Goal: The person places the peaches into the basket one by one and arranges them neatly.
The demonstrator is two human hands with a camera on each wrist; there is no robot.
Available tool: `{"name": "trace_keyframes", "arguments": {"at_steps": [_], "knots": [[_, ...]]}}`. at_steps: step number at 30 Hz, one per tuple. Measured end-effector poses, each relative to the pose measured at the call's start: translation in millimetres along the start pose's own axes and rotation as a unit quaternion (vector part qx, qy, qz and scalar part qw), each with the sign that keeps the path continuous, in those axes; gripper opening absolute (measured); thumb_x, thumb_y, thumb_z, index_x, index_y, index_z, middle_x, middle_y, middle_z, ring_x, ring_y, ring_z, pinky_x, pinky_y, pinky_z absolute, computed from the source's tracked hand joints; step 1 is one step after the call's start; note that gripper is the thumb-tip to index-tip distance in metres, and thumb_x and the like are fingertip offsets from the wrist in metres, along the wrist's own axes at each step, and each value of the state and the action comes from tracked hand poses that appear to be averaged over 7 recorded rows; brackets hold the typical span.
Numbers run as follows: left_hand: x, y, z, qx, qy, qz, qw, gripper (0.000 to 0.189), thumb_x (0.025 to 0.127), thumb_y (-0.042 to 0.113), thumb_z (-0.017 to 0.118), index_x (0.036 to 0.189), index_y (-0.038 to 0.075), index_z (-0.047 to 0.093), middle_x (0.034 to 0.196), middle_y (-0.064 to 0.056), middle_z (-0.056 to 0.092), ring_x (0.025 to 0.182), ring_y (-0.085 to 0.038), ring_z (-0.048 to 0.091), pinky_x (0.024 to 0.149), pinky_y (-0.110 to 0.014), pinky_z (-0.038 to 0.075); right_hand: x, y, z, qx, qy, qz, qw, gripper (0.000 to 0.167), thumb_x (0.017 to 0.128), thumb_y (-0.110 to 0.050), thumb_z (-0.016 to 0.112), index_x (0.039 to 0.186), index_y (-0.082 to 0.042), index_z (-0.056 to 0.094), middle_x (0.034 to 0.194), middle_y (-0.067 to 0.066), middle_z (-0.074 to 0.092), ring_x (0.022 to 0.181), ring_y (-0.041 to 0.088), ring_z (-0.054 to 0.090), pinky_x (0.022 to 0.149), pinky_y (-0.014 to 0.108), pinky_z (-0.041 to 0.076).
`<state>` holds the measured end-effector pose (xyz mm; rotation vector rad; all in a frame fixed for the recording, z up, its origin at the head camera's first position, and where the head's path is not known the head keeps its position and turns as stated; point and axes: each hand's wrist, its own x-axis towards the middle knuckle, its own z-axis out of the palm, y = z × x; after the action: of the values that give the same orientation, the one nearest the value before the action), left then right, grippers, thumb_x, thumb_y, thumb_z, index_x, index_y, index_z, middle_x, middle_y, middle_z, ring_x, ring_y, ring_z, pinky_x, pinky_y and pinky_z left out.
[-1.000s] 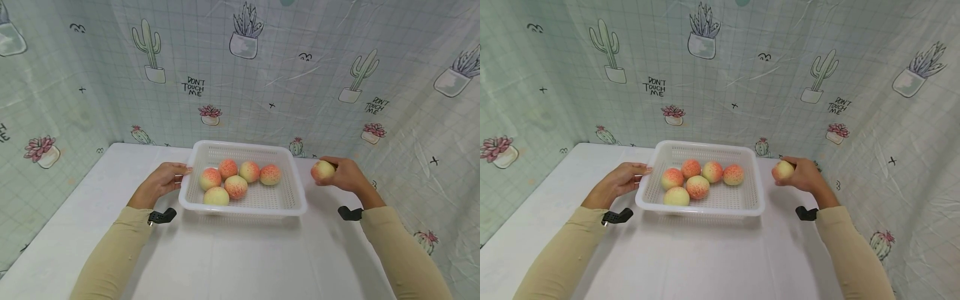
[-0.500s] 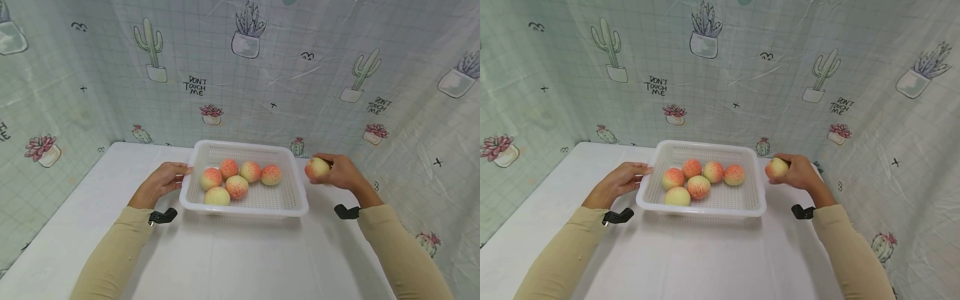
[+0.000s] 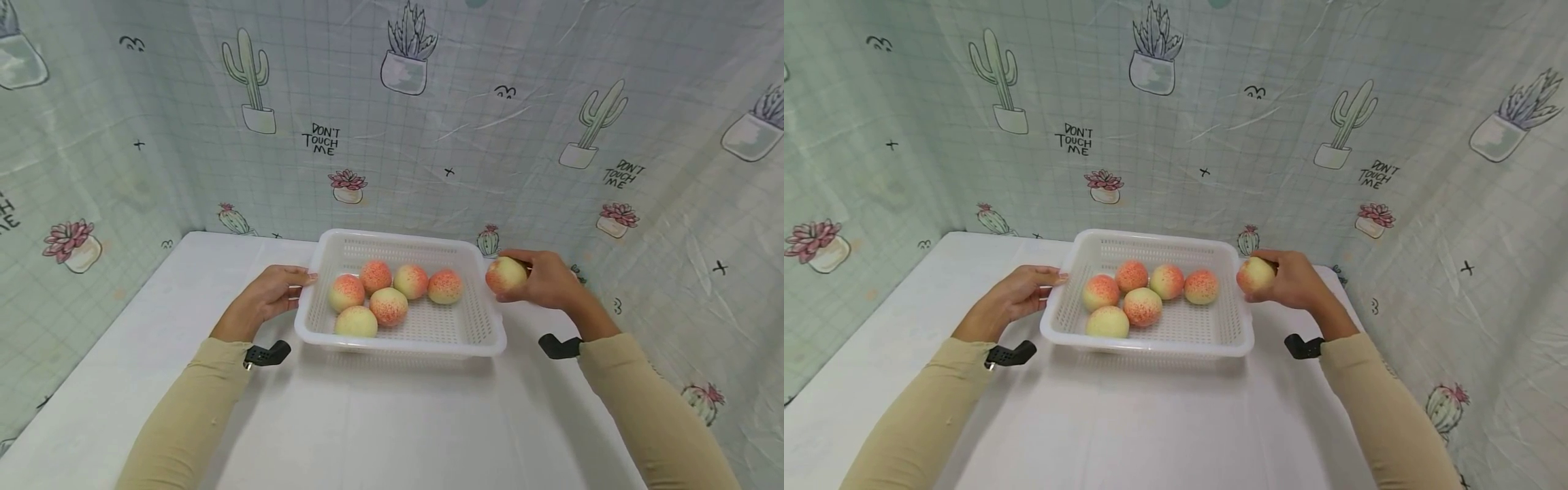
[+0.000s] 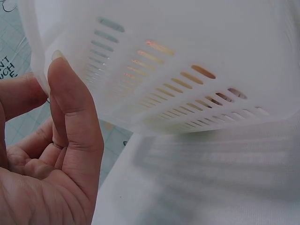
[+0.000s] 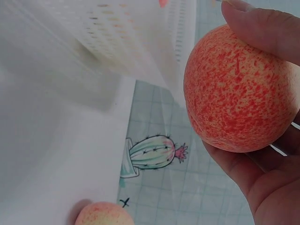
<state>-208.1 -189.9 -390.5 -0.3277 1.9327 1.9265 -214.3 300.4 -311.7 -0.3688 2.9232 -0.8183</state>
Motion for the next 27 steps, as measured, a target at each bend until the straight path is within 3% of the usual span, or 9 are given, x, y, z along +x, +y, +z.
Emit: {"name": "trace_keyframes", "arguments": {"at_steps": [19,27], "knots": [[0.8,0.7,-1.6,-0.014,-0.003,-0.005,0.9999,0.052,0.1,0.018,0.07,0.146,0.001,0.054,0.132,-0.009,0.064,0.107,-0.02,0.066,0.086,-0.032,0.063,11.7,-24.6,13.6,0.004,-0.041,-0.043,0.9982,0.081,0.073,-0.022,0.095,0.144,-0.004,0.061,0.122,0.019,0.07,0.097,0.03,0.066,0.075,0.033,0.057],[1.0,2.3,-2.0,-0.018,-0.005,-0.007,0.9998,0.053,0.1,0.017,0.071,0.148,0.001,0.053,0.134,-0.01,0.064,0.108,-0.02,0.066,0.088,-0.034,0.064,16.3,-33.7,21.3,0.002,-0.067,-0.073,0.9951,0.074,0.07,-0.024,0.097,0.136,-0.013,0.067,0.117,0.012,0.072,0.094,0.026,0.066,0.074,0.032,0.058]]}}
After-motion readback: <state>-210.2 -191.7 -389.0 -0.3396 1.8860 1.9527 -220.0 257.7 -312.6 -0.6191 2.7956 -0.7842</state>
